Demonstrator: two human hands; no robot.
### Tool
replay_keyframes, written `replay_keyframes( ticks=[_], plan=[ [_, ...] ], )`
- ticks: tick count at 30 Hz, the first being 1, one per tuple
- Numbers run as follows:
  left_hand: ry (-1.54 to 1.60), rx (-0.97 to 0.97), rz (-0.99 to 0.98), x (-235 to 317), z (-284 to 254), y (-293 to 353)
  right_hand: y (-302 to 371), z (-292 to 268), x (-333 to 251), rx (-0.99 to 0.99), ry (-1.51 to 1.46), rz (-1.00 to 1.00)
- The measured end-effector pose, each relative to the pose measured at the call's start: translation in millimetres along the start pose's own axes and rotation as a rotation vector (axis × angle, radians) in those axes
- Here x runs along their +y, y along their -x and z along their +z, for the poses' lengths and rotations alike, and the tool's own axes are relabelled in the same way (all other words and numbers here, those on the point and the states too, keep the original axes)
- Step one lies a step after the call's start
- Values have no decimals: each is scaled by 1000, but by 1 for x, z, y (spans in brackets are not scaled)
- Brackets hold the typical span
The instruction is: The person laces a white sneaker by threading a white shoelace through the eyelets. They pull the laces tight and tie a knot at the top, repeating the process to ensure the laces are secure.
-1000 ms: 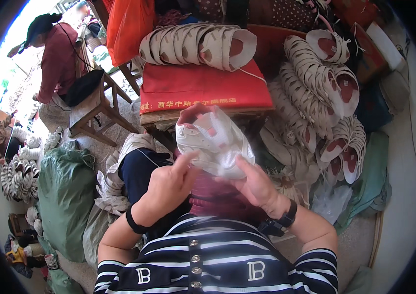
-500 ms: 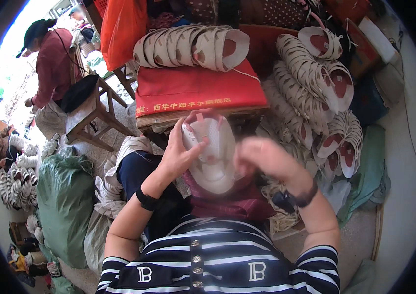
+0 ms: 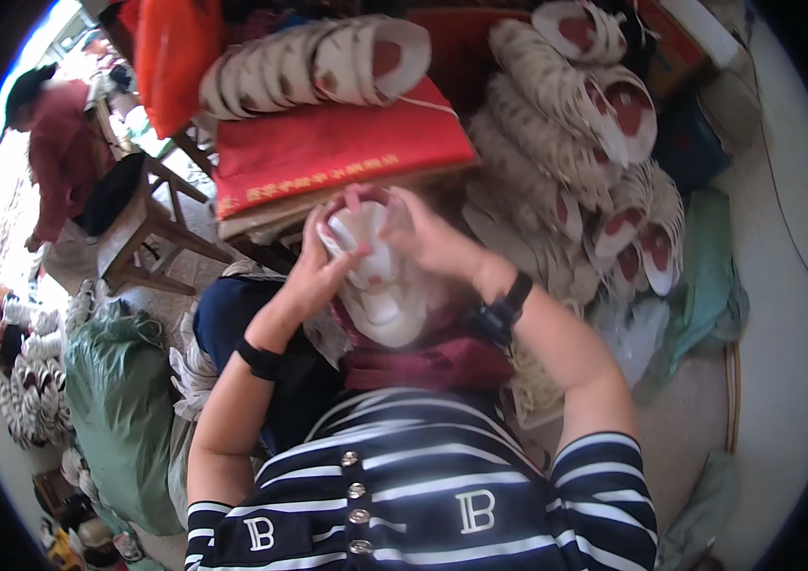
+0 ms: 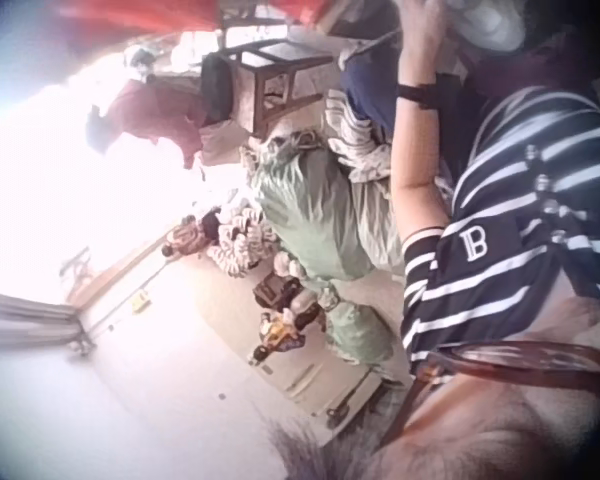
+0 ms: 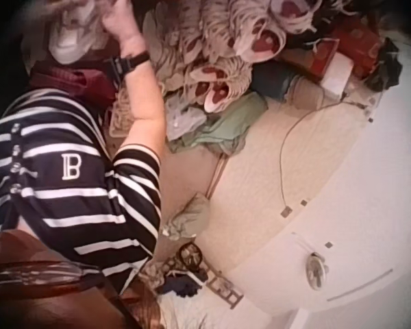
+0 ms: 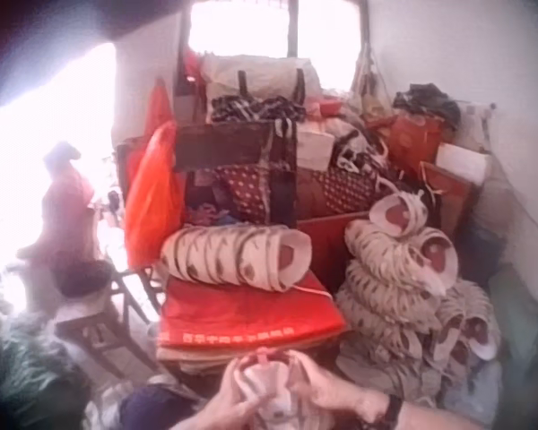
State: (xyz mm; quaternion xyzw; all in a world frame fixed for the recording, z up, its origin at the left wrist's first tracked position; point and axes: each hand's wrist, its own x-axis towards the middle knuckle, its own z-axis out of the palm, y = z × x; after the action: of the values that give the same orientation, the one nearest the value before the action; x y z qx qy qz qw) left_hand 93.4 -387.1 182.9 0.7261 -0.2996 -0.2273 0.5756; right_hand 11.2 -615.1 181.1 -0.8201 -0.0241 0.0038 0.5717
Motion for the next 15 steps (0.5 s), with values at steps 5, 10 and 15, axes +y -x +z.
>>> replay_keyframes(
  ticks=[5, 10, 15],
  plan=[
    [16, 50, 27, -8, 0, 4, 58, -59, 34, 58, -292, 415],
    [33, 62, -24, -2, 9, 7, 181, -106, 152, 175, -65, 839],
    [81, 101, -79, -2, 10, 7, 245, -67, 218, 54, 372, 972]
  ],
)
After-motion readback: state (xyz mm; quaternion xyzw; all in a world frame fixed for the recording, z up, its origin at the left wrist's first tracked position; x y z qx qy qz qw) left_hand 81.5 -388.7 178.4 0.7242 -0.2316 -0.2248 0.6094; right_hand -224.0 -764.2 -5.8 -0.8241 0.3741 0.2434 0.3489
